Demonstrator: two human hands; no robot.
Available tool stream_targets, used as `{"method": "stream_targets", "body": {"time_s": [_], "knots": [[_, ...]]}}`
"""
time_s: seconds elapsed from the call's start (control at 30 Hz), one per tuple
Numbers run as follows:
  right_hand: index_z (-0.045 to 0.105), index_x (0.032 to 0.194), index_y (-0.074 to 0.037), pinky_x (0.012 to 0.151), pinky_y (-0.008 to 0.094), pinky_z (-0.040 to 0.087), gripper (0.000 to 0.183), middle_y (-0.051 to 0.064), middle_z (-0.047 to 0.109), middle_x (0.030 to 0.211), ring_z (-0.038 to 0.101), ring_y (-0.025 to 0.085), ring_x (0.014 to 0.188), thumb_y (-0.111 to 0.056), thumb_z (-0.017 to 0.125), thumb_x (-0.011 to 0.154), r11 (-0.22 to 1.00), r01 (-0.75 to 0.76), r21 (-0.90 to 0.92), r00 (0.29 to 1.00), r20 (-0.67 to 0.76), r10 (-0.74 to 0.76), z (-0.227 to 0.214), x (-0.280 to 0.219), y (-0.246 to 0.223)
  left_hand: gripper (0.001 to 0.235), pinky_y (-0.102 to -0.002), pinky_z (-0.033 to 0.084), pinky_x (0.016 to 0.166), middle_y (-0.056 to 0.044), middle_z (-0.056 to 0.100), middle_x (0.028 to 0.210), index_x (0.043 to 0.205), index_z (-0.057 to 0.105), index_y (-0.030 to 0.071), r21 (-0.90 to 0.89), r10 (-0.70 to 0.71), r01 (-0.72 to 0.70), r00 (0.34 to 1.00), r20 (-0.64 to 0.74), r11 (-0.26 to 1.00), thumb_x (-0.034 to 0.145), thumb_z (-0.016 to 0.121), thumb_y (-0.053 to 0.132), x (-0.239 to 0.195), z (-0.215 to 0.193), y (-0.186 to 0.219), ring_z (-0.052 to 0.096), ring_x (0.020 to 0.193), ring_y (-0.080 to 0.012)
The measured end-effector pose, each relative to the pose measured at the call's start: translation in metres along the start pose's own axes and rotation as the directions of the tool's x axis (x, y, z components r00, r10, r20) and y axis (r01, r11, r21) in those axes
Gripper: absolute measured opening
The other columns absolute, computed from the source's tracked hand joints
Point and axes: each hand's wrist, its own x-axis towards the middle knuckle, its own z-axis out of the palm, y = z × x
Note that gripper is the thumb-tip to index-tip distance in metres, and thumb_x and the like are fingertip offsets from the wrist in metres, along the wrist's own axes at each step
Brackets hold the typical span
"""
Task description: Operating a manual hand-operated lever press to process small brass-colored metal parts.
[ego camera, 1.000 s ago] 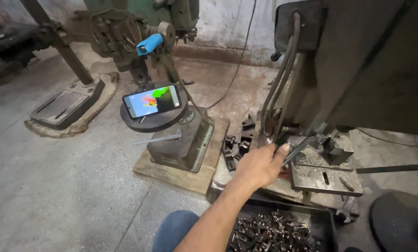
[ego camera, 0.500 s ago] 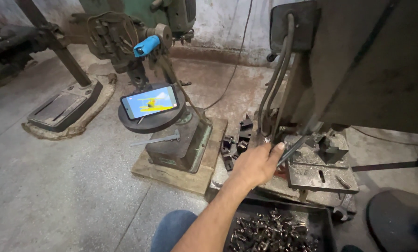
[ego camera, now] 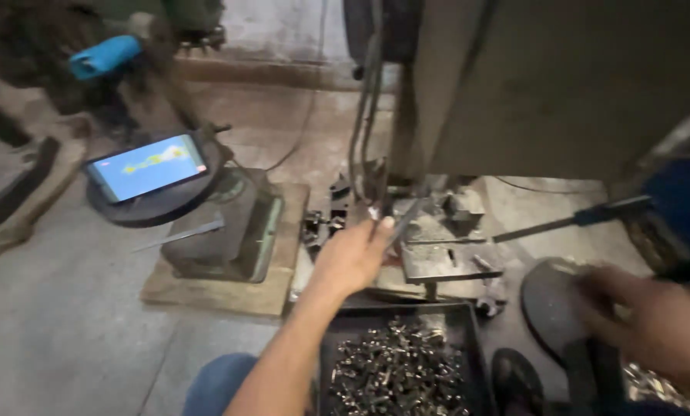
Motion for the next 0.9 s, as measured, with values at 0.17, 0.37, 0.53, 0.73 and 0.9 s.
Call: {"method": "stream_targets", "body": {"time_s": [0.17, 0.37, 0.53, 0.73, 0.9], "knots": [[0.07, 0.101, -0.018, 0.052, 0.039, 0.057, 0.027, 0.003, 0.071, 0.072, 0.07, 0.021, 0.055, -0.042, 0.076, 0.09, 0.943, 0.239, -0.23, 0.967, -0.03, -0.253, 0.018, 0.043, -0.12, 0.06, -0.058, 0.05, 0.082, -0.025, 0.073, 0.091, 0.094, 0.067, 0.004, -0.018, -0.021, 0.02, 0.999, -0.033, 1.0, 0.102, 0.036, 0.056, -0.004, -0.009, 0.003, 0.067, 0.093, -0.0466], [0.057, 0.076, -0.013, 0.053, 0.042, 0.05, 0.026, 0.002, 0.057, 0.061, 0.061, 0.026, 0.057, -0.025, 0.078, 0.086, 0.657, 0.616, -0.435, 0.585, -0.307, -0.751, 0.032, 0.088, -0.134, 0.061, -0.058, 0.05, 0.079, -0.025, 0.072, 0.087, 0.089, 0.065, 0.004, -0.02, -0.076, 0.076, 0.997, -0.009, 0.997, 0.102, 0.037, 0.057, -0.004, -0.014, 0.009, 0.067, 0.089, -0.0473], [0.055, 0.075, -0.016, 0.059, 0.038, 0.051, 0.019, 0.0, 0.056, 0.066, 0.064, 0.021, 0.066, -0.018, 0.073, 0.071, 0.56, 0.581, -0.59, 0.506, -0.277, -0.817, 0.037, 0.088, -0.127, 0.063, -0.05, 0.055, 0.078, -0.02, 0.077, 0.082, 0.085, 0.07, 0.006, -0.163, -0.021, 0.039, 0.994, 0.11, 0.986, 0.099, 0.037, 0.057, -0.01, -0.018, 0.025, 0.074, 0.085, -0.0393], [0.067, 0.081, -0.019, 0.062, 0.039, 0.055, 0.01, 0.001, 0.067, 0.07, 0.068, 0.023, 0.069, -0.024, 0.074, 0.08, 0.65, 0.527, -0.547, 0.614, -0.284, -0.737, 0.025, 0.091, -0.091, 0.061, -0.05, 0.053, 0.08, -0.024, 0.072, 0.095, 0.102, 0.071, 0.002, -0.117, 0.115, -0.084, 0.951, 0.288, 0.989, 0.105, 0.04, 0.055, -0.029, 0.03, 0.038, 0.069, 0.093, -0.0418], [0.074, 0.124, -0.021, 0.077, 0.039, 0.058, 0.033, 0.007, 0.075, 0.109, 0.073, 0.025, 0.091, -0.037, 0.068, 0.096, 0.814, -0.394, -0.427, 0.918, -0.142, 0.37, 0.044, 0.141, 0.025, 0.06, -0.047, 0.053, 0.082, -0.01, 0.068, 0.103, 0.114, 0.065, 0.001, -0.59, -0.125, 0.245, 0.963, 0.237, 0.769, 0.108, 0.046, 0.058, -0.032, 0.108, 0.025, 0.067, 0.098, -0.0319]]}}
